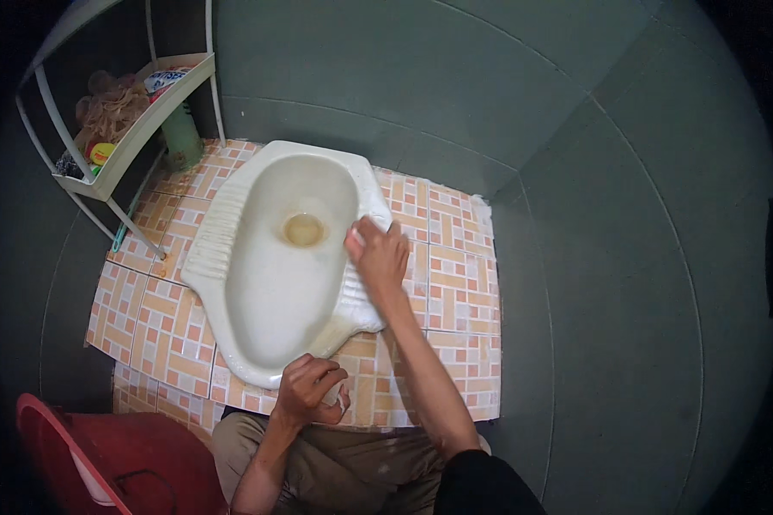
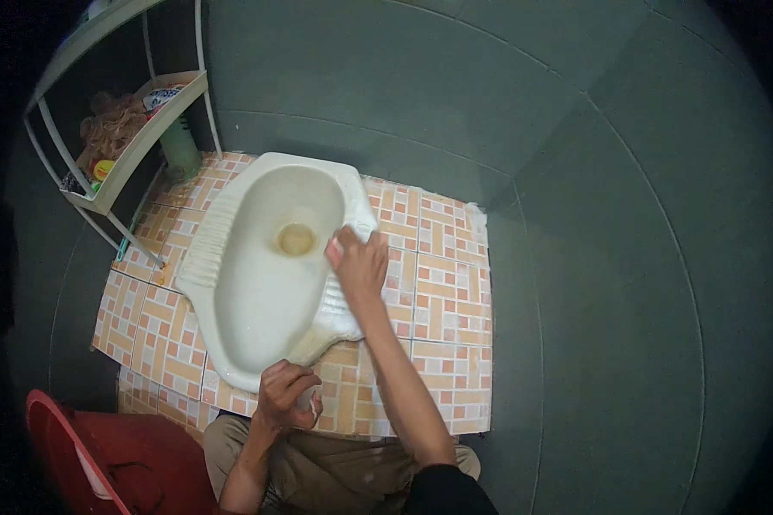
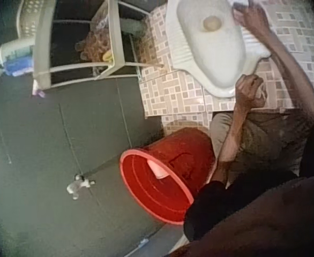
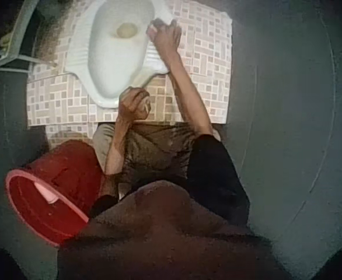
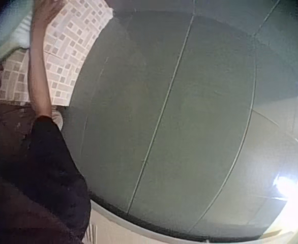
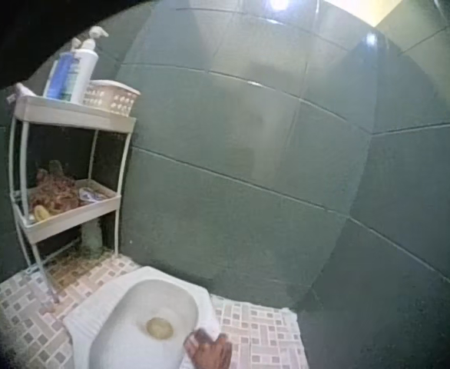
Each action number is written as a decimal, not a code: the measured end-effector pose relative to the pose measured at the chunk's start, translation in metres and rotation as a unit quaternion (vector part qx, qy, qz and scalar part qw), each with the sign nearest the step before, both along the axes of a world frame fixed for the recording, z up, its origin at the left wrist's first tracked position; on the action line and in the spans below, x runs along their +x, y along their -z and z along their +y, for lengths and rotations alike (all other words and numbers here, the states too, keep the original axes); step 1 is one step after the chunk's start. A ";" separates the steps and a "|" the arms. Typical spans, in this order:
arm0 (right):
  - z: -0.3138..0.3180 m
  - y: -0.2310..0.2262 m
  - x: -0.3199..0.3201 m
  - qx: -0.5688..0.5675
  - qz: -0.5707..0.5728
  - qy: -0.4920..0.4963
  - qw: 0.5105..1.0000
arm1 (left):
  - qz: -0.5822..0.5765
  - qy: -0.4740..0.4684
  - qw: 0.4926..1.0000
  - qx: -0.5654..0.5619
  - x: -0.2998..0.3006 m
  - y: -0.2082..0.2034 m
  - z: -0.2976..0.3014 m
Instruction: The person scrubs the tiled floor around a squat toilet using a sponge.
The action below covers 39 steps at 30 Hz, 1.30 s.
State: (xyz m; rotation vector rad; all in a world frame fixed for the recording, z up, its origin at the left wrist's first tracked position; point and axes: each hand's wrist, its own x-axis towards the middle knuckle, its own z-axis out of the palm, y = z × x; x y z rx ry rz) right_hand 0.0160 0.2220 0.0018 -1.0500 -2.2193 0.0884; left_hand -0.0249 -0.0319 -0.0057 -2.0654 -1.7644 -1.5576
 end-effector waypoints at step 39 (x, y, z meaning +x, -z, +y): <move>-0.024 -0.005 0.062 -0.051 0.034 -0.085 0.995 | 0.018 -0.001 1.000 0.014 0.001 0.002 0.003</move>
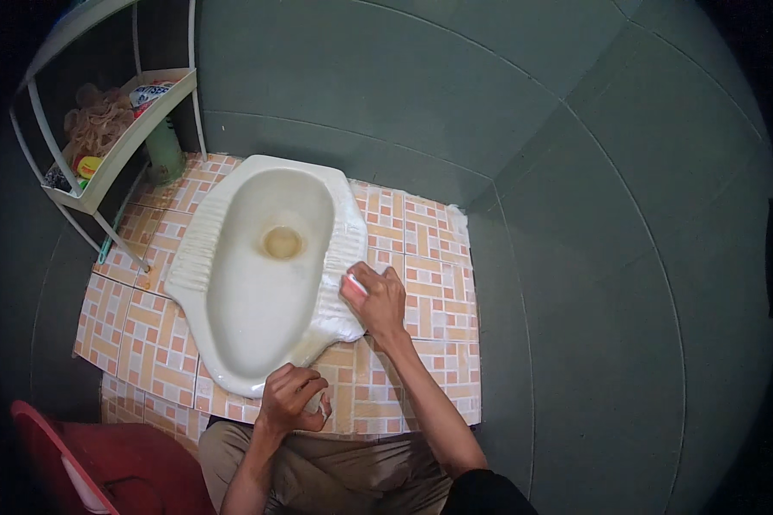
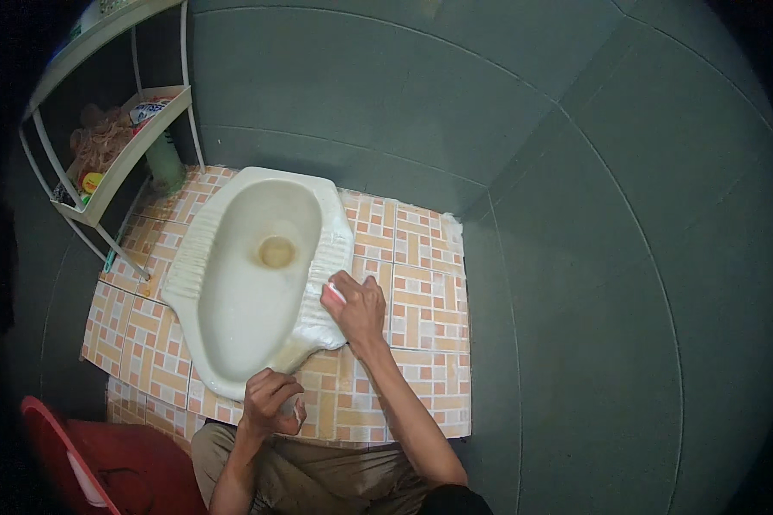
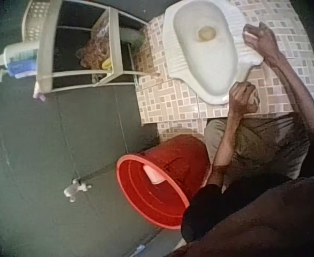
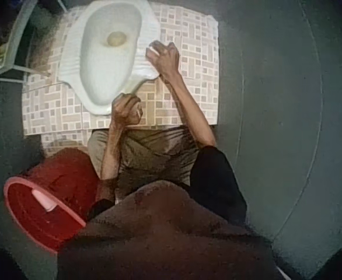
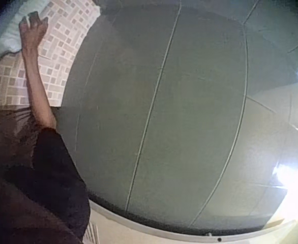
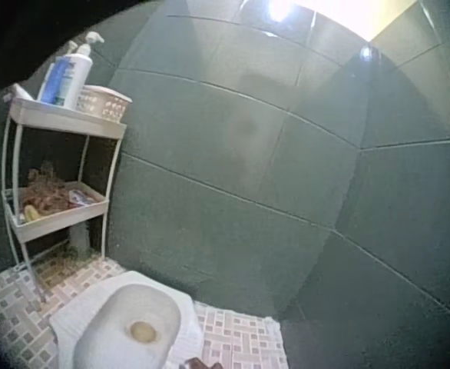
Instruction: The person scrubs the tiled floor around a squat toilet using a sponge.
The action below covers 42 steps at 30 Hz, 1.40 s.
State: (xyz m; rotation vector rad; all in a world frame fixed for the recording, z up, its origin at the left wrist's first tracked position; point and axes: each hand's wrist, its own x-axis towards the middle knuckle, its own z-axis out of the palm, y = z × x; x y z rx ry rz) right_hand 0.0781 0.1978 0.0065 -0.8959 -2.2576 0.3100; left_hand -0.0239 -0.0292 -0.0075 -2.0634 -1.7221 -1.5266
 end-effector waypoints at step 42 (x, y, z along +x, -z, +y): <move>0.021 -0.006 -0.085 0.021 -0.029 0.021 0.999 | -0.088 0.148 0.978 -0.118 0.060 0.027 -0.007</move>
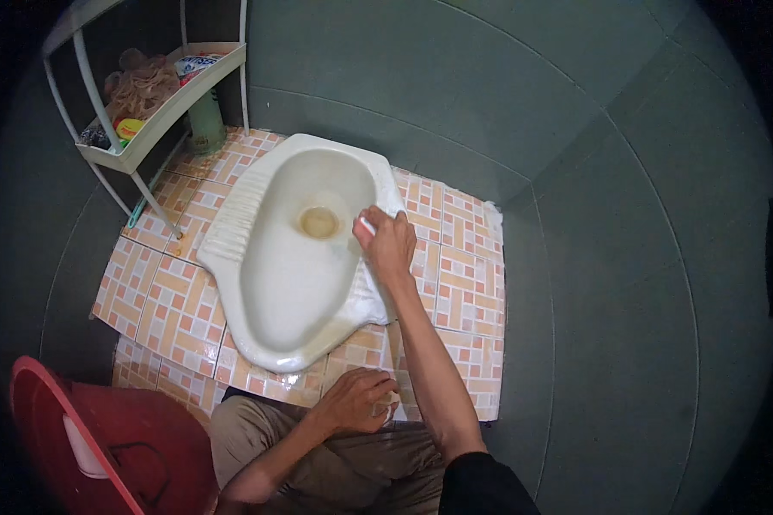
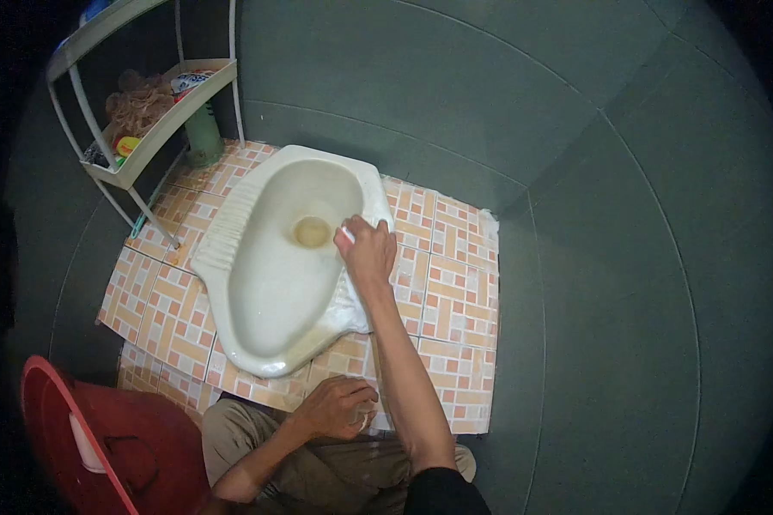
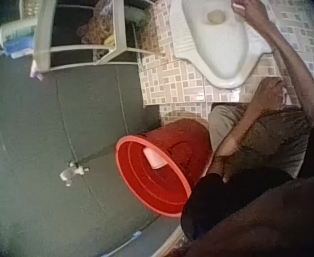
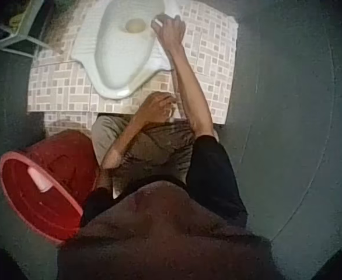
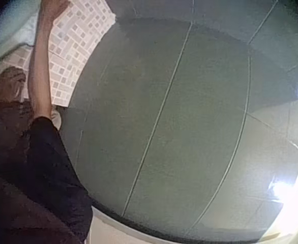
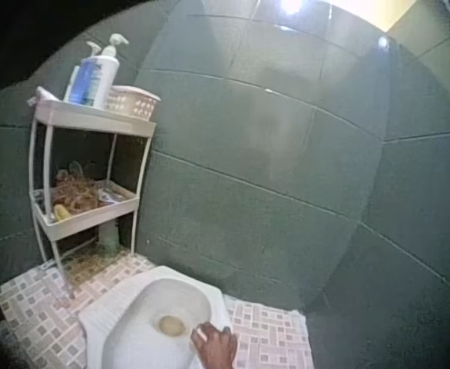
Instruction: The person scrubs the tiled floor around a squat toilet using a sponge.
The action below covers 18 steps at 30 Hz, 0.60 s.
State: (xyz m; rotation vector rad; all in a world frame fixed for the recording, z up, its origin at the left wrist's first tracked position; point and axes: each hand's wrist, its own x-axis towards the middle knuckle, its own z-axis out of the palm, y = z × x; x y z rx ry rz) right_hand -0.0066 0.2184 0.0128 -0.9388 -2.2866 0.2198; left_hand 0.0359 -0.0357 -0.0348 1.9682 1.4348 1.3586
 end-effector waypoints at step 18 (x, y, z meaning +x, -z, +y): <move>-0.108 -0.003 0.094 -0.038 0.054 0.007 0.998 | 0.069 0.023 0.990 0.122 -0.010 0.016 -0.028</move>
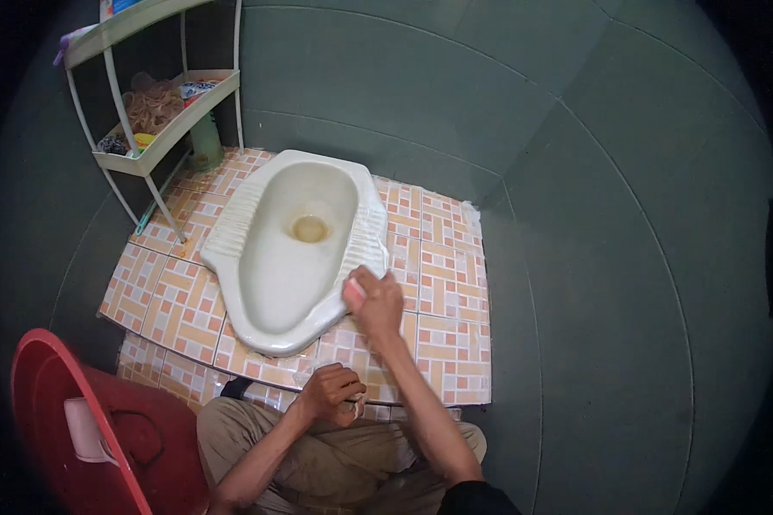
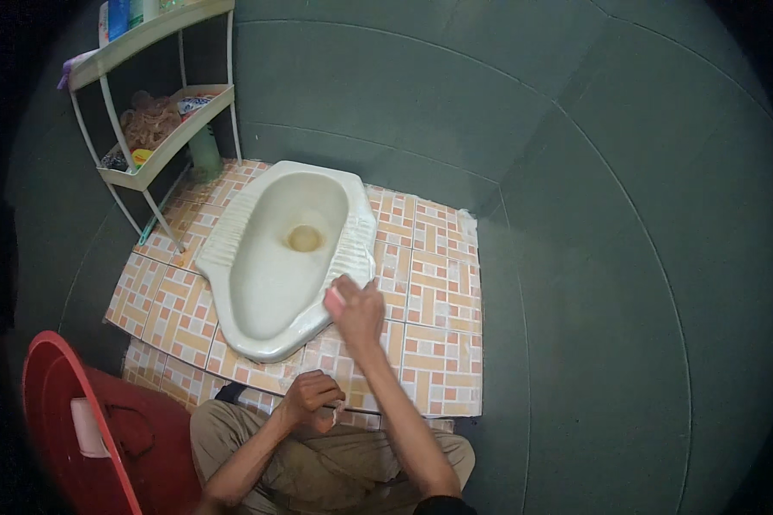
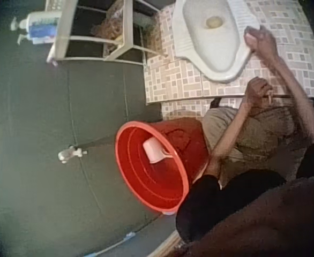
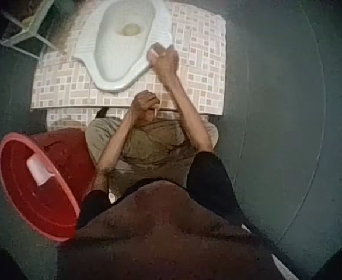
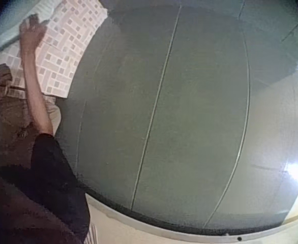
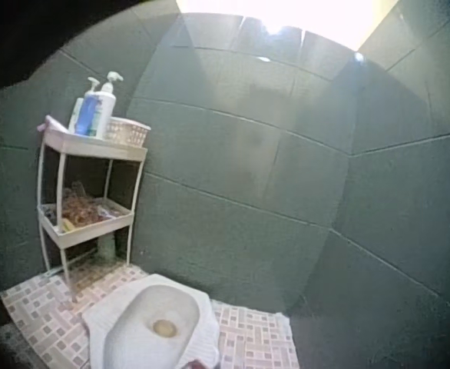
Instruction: The person scrubs the tiled floor around a squat toilet using a sponge.
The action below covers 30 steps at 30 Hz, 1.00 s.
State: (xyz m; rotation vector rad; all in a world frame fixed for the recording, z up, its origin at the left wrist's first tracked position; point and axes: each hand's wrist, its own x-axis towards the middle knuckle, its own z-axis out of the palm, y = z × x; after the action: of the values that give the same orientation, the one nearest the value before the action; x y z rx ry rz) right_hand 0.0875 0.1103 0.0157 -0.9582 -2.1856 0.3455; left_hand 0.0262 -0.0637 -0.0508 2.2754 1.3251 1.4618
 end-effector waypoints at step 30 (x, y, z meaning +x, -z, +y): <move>0.015 0.024 0.006 0.150 -0.035 -0.064 0.986 | -0.384 0.236 0.777 -0.440 -0.036 -0.033 0.009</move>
State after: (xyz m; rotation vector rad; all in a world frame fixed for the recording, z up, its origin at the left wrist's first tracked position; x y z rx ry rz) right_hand 0.0939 0.1251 -0.0082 -0.6734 -2.2870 0.0374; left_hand -0.0095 -0.0545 -0.0174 1.0719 0.7946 1.0318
